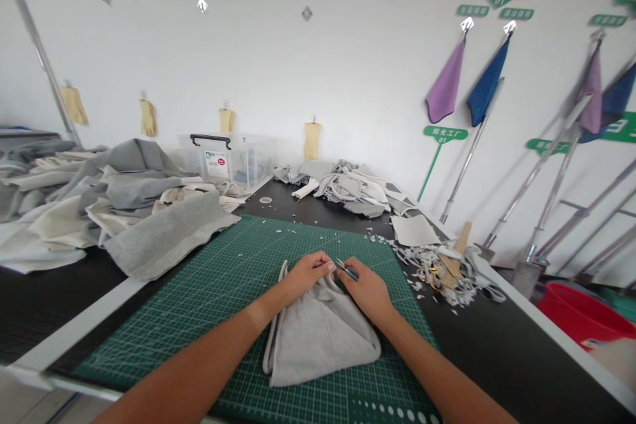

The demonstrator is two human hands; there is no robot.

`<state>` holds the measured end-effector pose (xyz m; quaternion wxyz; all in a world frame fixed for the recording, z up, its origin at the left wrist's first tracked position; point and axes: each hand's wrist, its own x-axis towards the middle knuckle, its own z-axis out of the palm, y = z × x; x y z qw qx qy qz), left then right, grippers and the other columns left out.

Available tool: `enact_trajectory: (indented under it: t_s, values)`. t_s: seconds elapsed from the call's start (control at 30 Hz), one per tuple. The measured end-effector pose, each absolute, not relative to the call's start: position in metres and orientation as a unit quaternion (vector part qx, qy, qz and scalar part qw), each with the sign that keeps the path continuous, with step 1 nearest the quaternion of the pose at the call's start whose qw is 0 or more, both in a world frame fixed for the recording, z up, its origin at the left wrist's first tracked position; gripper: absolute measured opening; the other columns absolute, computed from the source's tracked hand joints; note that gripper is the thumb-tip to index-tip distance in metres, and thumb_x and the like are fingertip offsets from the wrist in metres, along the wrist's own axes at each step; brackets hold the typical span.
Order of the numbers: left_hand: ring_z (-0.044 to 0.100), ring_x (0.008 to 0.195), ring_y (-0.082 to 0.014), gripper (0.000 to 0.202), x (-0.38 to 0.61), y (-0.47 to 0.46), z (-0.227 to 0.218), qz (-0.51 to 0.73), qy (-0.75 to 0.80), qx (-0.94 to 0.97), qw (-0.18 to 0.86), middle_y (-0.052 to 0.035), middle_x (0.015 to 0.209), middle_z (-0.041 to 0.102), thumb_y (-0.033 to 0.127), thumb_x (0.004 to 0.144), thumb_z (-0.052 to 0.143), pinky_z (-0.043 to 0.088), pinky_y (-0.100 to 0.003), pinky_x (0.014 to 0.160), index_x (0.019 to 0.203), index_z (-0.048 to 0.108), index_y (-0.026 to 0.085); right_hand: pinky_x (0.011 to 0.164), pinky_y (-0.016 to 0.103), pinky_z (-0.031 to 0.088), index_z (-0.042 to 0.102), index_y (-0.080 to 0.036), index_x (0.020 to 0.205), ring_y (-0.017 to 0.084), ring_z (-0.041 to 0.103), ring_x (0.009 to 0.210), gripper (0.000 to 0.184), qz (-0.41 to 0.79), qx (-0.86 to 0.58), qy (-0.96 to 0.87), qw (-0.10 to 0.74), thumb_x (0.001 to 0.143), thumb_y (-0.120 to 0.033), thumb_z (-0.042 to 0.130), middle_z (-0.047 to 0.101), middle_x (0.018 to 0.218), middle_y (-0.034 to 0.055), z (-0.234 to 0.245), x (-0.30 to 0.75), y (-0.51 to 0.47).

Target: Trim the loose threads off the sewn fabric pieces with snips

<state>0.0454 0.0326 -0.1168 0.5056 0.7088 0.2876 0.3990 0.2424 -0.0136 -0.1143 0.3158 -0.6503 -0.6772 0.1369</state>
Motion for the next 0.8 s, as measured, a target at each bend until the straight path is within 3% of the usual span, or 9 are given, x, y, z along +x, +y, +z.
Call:
enact_trajectory:
  t_s: [0.17, 0.37, 0.6, 0.8]
  values:
    - [0.062, 0.074, -0.0145, 0.028, 0.046, 0.035, -0.122, 0.388, 0.292, 0.717, 0.5, -0.0027, 0.081, 0.07, 0.043, 0.092, 0.062, 0.043, -0.025, 0.071, 0.091, 0.066, 0.015, 0.069, 0.028, 0.04, 0.068, -0.024, 0.085, 0.02, 0.06, 0.076, 0.037, 0.198, -0.57, -0.689, 0.402, 0.095, -0.055, 0.052, 0.068, 0.079, -0.0008, -0.113, 0.243, -0.01]
    - [0.063, 0.081, -0.0162, 0.025, 0.046, 0.038, -0.127, 0.402, 0.281, 0.716, 0.497, -0.0032, 0.086, 0.07, 0.04, 0.091, 0.063, 0.044, -0.026, 0.074, 0.096, 0.065, 0.016, 0.076, 0.028, 0.044, 0.074, -0.02, 0.087, 0.02, 0.063, 0.083, 0.039, 0.291, -0.508, -0.696, 0.416, 0.093, -0.054, 0.056, 0.072, 0.086, 0.0015, -0.113, 0.239, -0.008]
    - [0.06, 0.071, -0.0141, 0.027, 0.045, 0.038, -0.127, 0.399, 0.282, 0.73, 0.479, -0.0029, 0.082, 0.071, 0.041, 0.094, 0.059, 0.04, -0.024, 0.066, 0.105, 0.063, 0.017, 0.054, 0.024, 0.033, 0.073, -0.019, 0.08, 0.013, 0.044, 0.059, 0.041, 0.311, -0.514, -0.687, 0.409, 0.092, -0.055, 0.056, 0.059, 0.068, -0.0019, -0.114, 0.243, -0.006]
    - [0.053, 0.065, -0.0125, 0.027, 0.047, 0.037, -0.129, 0.397, 0.3, 0.748, 0.44, 0.0009, 0.075, 0.065, 0.041, 0.094, 0.058, 0.034, -0.023, 0.061, 0.107, 0.063, 0.018, 0.051, 0.024, 0.03, 0.07, -0.019, 0.082, 0.013, 0.04, 0.056, 0.037, 0.312, -0.536, -0.659, 0.425, 0.088, -0.054, 0.058, 0.055, 0.064, -0.0017, -0.116, 0.246, -0.002]
